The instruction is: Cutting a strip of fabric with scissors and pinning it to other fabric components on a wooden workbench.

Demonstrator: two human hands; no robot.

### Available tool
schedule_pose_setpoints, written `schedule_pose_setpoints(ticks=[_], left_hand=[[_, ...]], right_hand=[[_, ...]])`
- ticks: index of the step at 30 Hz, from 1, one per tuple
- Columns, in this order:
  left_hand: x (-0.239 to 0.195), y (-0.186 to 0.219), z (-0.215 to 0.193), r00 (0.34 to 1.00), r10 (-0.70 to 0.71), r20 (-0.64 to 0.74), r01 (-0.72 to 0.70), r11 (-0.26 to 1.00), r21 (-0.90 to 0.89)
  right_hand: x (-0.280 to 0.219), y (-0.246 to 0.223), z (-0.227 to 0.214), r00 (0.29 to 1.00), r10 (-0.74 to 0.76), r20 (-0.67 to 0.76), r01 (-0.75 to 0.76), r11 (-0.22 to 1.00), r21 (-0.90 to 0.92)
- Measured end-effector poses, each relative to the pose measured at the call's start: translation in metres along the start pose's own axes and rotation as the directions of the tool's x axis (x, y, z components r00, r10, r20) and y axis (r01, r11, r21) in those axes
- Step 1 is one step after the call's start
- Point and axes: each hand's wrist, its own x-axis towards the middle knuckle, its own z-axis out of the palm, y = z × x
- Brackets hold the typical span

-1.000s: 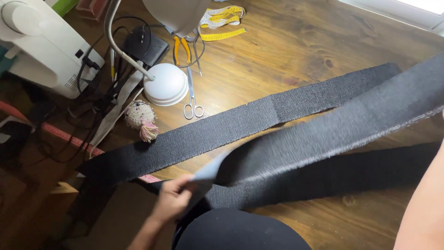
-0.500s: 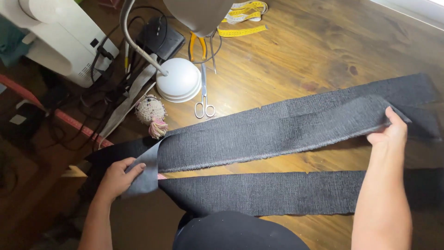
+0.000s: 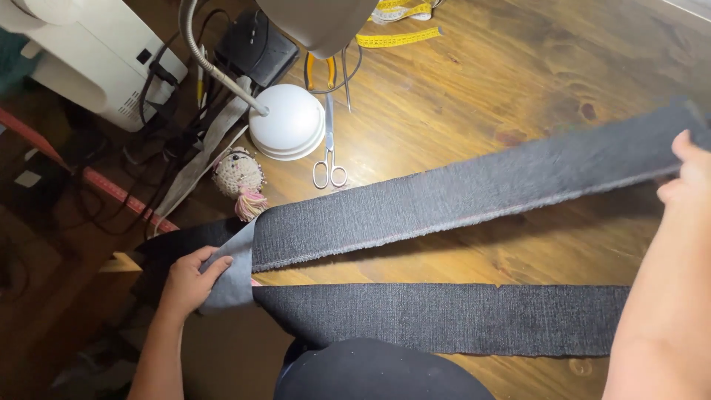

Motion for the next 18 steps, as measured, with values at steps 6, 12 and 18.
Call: schedule_pose_setpoints(ticks=[6,12,18], left_hand=[[0.005,-0.005,-0.001,0.999,-0.041,-0.020,0.043,0.995,0.087],[0.000,-0.013,-0.005,0.996,-0.048,-0.077,0.055,0.995,0.089],[0.005,-0.038,-0.009,0.995,-0.020,-0.098,0.031,0.994,0.106]], right_hand=[[-0.120,-0.027,0.047,0.930,0.089,-0.357,-0.240,0.882,-0.405],[-0.178,-0.035,0.053,0.880,0.177,-0.441,-0.426,0.706,-0.566],[-0.141,-0.016,0.043,0.927,0.108,-0.360,-0.323,0.719,-0.615]])
